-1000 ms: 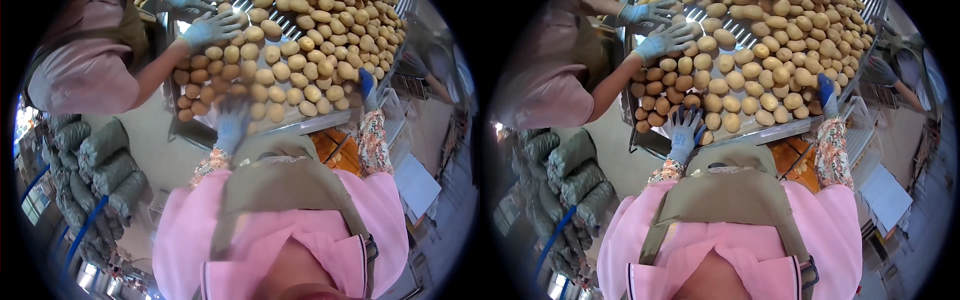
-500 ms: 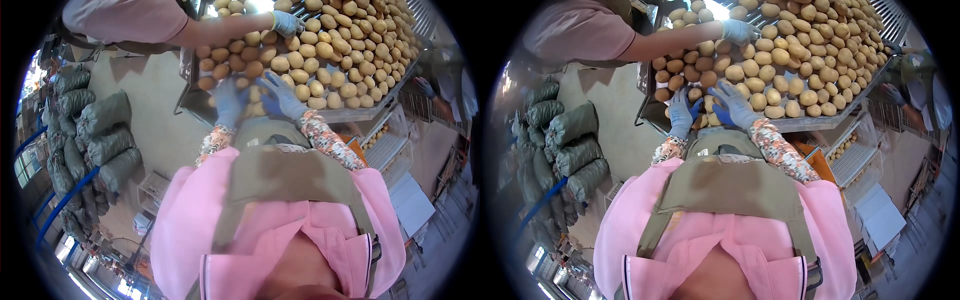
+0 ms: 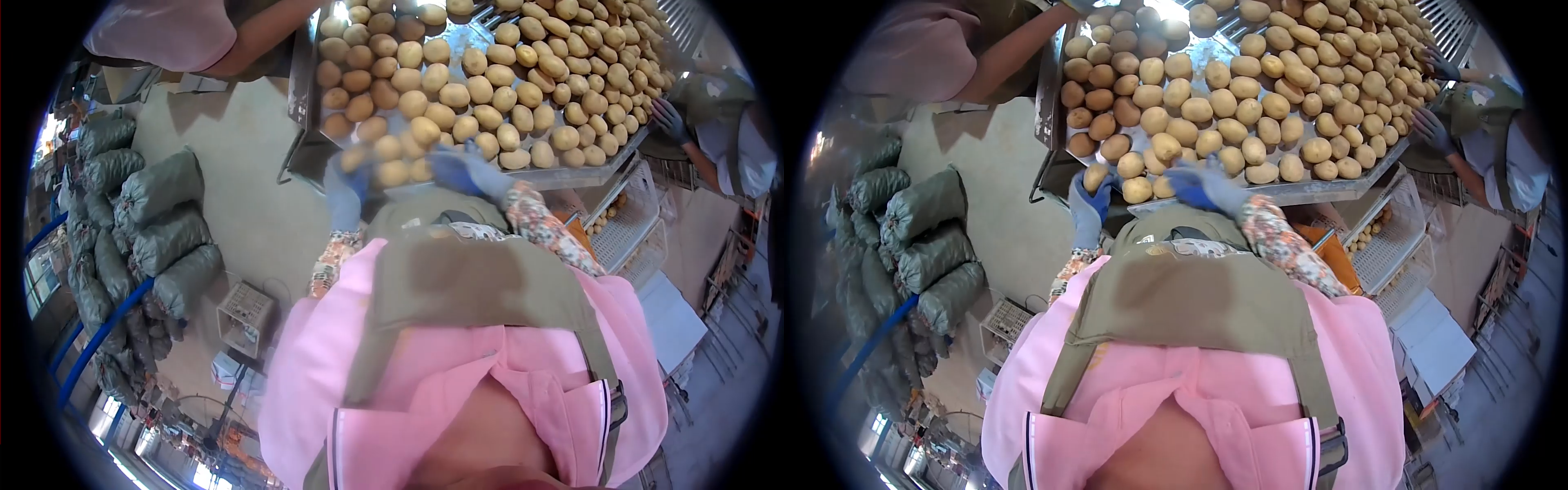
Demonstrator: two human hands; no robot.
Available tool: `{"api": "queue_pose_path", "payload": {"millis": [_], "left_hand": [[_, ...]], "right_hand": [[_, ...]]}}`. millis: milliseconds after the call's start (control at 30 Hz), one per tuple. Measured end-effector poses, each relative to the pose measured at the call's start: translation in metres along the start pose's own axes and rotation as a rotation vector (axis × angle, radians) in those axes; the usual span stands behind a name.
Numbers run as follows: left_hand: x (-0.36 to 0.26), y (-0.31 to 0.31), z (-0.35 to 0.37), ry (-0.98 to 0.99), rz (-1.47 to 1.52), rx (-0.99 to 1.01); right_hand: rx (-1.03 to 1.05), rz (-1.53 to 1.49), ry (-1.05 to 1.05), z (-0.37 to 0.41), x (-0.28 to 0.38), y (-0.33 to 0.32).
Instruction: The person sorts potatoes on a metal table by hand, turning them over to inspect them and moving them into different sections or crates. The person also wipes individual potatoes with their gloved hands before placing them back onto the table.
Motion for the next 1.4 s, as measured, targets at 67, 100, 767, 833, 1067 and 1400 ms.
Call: {"api": "queue_pose_path", "payload": {"millis": [67,100,767,833,1067,1400], "left_hand": [[-0.061,0.000,-0.017,0.338,-0.299,-0.199],[-0.087,0.005,-0.027,0.432,-0.343,-0.224],[0.025,-0.010,0.026,0.200,-0.494,0.064],[0.025,-0.023,0.023,0.149,-0.405,0.021],[-0.049,-0.004,-0.005,0.170,-0.367,-0.103],[-0.068,0.085,-0.047,0.054,-0.168,0.057]], "right_hand": [[0.009,0.097,-0.169,-0.027,0.024,0.037],[-0.049,0.090,-0.268,-0.039,0.039,0.048],[-0.198,0.158,-0.077,-0.002,-0.010,-0.017],[-0.021,0.391,0.017,-0.014,0.043,-0.004],[-0.039,-0.192,-0.349,-0.034,0.073,-0.003],[-0.450,0.131,0.194,0.050,-0.042,-0.094]]}}
Point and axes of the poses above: each hand's wrist, its own z-axis away from the middle knuckle, its own y-axis out of the palm, x = y × z, the point moved 6 cm from there along -z, towards the middle knuckle, and after that the axes turned 5 degrees about z, right-handed, at the moved point
